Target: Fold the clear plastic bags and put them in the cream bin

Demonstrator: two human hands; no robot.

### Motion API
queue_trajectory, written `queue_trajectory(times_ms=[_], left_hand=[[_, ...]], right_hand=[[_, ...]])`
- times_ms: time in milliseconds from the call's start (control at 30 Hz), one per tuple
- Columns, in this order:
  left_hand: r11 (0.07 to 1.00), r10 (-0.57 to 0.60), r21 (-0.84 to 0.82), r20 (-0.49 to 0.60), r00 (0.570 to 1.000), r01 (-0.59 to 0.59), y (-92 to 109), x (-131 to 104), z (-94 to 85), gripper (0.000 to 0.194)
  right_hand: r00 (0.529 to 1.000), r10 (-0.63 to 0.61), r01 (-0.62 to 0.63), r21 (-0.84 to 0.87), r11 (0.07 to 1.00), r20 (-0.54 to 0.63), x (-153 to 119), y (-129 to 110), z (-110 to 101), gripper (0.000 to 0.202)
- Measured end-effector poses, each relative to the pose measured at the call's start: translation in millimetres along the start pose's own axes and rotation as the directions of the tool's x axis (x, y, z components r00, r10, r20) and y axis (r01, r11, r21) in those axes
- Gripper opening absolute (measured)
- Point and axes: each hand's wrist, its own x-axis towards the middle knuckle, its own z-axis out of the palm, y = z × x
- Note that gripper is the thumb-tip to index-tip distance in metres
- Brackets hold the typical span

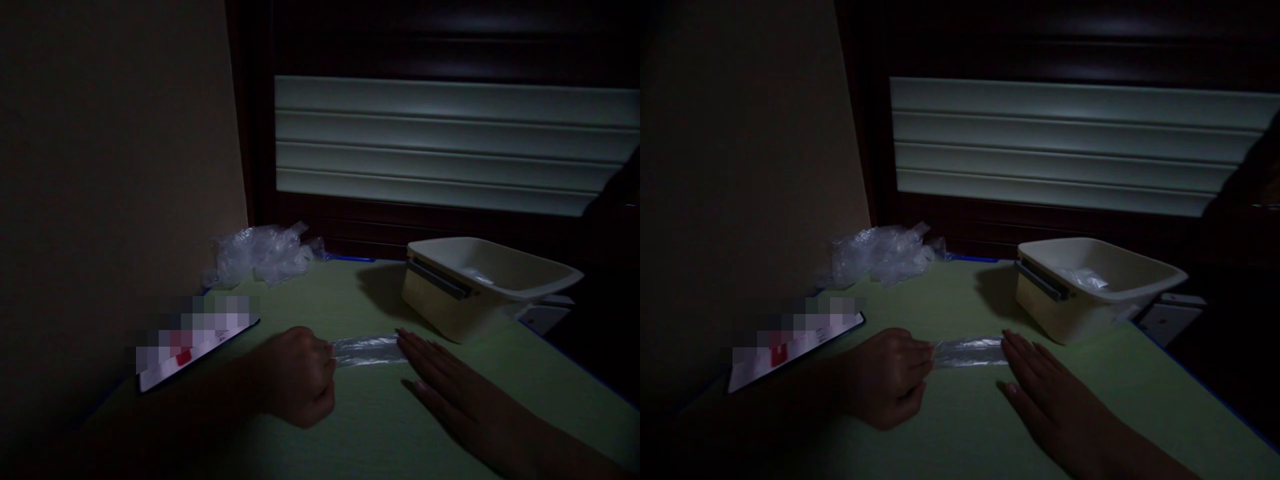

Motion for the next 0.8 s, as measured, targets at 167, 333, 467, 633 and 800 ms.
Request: queue_trajectory(times_ms=[167, 333, 467, 633, 800], left_hand=[[1.000, 0.009, 0.016, -0.013, 1.000, -0.009, 0, -1, 1.5, 0.017], [0.999, 0.005, 0.033, -0.049, 0.999, -0.004, 3, -1, 4.1, 0.020], [0.997, -0.006, 0.075, -0.090, 0.996, 0.013, 5, 1, 4.7, 0.026], [0.994, 0.008, 0.105, -0.102, 0.995, 0.003, 6, 2, 5.1, 0.026], [0.994, 0.029, 0.105, -0.114, 0.993, -0.017, 4, 1, 7.6, 0.024]], right_hand=[[0.996, 0.032, -0.032, 0.009, 0.999, -0.086, -2, 9, 7, 0.052], [0.978, 0.123, -0.119, 0.032, 0.992, -0.171, 0, 11, 5, 0.056], [0.984, -0.009, 0.013, 0.023, 1.000, -0.178, 7, -13, -4, 0.054], [0.976, -0.217, 0.218, 0.067, 0.974, -0.026, 28, -54, -9, 0.050], [0.969, -0.242, 0.238, 0.087, 0.967, 0.039, 41, -68, -7, 0.053]])
